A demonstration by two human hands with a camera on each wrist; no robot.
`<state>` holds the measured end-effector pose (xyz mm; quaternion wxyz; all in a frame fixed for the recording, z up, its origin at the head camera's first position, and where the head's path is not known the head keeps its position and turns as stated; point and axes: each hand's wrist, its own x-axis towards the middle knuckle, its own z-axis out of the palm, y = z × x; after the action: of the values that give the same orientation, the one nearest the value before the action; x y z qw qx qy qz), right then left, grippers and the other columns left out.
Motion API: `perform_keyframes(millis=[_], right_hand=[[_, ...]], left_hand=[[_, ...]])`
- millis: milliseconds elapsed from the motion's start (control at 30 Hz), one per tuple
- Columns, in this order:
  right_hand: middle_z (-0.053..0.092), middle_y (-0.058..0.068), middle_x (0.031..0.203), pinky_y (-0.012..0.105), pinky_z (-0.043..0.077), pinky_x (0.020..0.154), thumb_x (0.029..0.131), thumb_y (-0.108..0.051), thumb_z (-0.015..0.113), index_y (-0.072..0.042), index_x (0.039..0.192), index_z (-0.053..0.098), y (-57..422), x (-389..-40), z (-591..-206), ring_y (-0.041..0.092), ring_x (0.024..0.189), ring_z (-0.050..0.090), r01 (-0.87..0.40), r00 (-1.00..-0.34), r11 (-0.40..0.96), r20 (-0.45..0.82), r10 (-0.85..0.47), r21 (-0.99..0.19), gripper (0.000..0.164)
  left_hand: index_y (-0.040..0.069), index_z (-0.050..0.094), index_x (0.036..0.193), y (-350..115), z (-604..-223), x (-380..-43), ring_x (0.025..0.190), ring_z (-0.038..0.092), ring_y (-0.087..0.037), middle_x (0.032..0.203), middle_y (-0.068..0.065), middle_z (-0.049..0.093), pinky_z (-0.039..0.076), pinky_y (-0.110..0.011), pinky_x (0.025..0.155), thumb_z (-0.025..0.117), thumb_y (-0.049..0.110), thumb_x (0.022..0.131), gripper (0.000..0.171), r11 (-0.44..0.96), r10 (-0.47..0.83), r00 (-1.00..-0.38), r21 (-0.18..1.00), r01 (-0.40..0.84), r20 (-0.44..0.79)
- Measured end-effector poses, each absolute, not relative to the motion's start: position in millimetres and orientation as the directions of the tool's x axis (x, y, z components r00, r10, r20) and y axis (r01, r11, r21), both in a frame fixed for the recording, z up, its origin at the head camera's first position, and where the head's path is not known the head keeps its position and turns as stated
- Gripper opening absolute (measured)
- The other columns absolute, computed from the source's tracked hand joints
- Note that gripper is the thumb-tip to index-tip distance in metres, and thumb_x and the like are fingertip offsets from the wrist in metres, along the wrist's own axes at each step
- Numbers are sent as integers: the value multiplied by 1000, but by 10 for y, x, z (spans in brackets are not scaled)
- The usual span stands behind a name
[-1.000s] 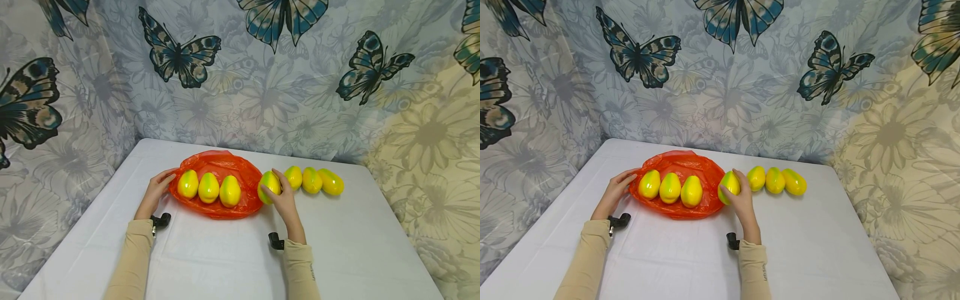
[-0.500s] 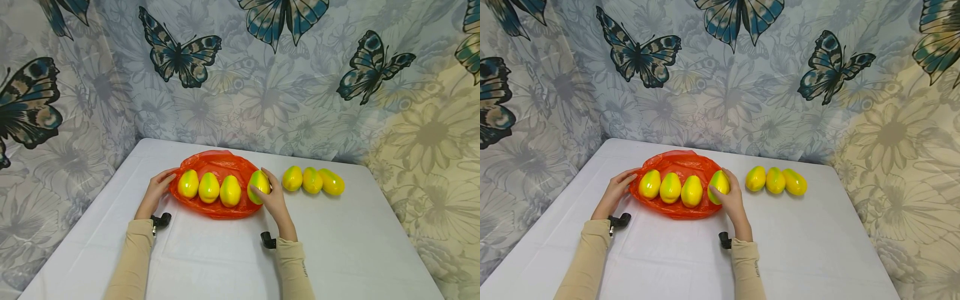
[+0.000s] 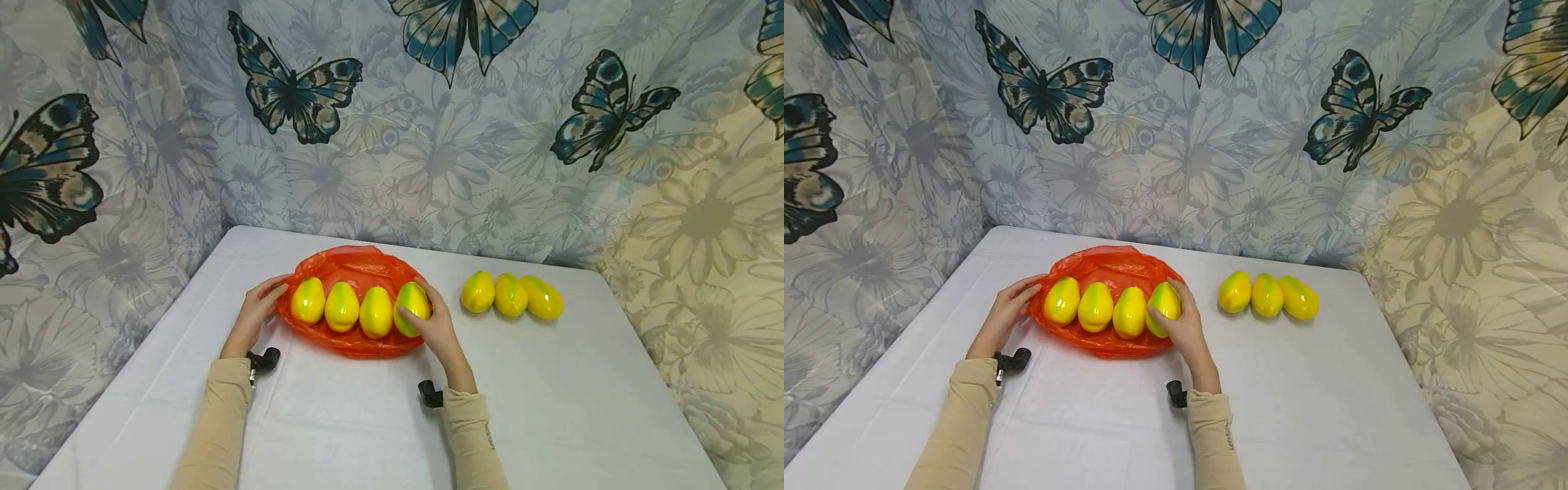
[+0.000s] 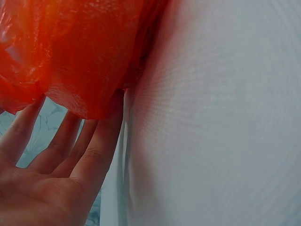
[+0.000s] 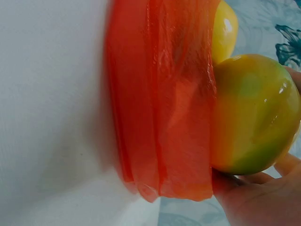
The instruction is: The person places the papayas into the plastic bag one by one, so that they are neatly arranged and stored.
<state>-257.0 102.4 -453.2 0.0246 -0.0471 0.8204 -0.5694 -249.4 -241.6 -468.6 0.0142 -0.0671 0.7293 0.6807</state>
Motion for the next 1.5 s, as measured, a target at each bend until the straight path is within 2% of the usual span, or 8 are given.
perform_keyframes(millis=[267, 600, 1067, 1267, 1500], right_hand=[[36, 8, 154, 53, 32, 115, 87, -26, 74, -21, 148, 41, 1028, -2585, -4594, 31, 139, 37, -65, -991, 340, 22, -129, -938, 69], [34, 10, 156, 54, 30, 116, 87, -27, 74, -18, 150, 38, 1063, -2607, -4670, 33, 142, 34, -42, -992, 367, -5, -127, -929, 73], [32, 12, 157, 55, 27, 117, 88, -29, 73, -20, 149, 38, 1070, -2614, -4774, 34, 143, 32, -14, -993, 398, -35, -117, -917, 71], [34, 11, 155, 54, 31, 115, 88, -33, 73, -21, 149, 38, 1082, -2617, -4802, 33, 139, 36, -8, -991, 399, -46, -125, -917, 72], [36, 9, 154, 55, 32, 114, 88, -33, 73, -23, 149, 37, 1073, -2604, -4812, 33, 136, 38, 6, -992, 411, -58, -113, -912, 72]], left_hand=[[7, 46, 145, -2415, -4679, -2496, 111, 54, -2, 147, -16, 45, 50, -13, 82, 52, 26, 101, 48, 51, -76, -991, 992, -116, -112], [7, 47, 144, -2415, -4674, -2487, 116, 51, -6, 149, -17, 45, 49, -12, 86, 52, 26, 102, 47, 62, -77, -991, 992, -111, -107], [7, 47, 145, -2424, -4674, -2493, 111, 53, -4, 148, -17, 45, 50, -12, 83, 52, 27, 101, 47, 67, -81, -991, 991, -116, -111], [9, 47, 144, -2427, -4676, -2500, 110, 53, -4, 148, -16, 45, 50, -13, 82, 52, 27, 101, 47, 73, -82, -990, 990, -120, -113], [15, 49, 144, -2494, -4895, -2601, 111, 54, -1, 147, -10, 48, 49, -12, 85, 55, 40, 99, 52, 86, -95, -991, 991, -103, -95]])
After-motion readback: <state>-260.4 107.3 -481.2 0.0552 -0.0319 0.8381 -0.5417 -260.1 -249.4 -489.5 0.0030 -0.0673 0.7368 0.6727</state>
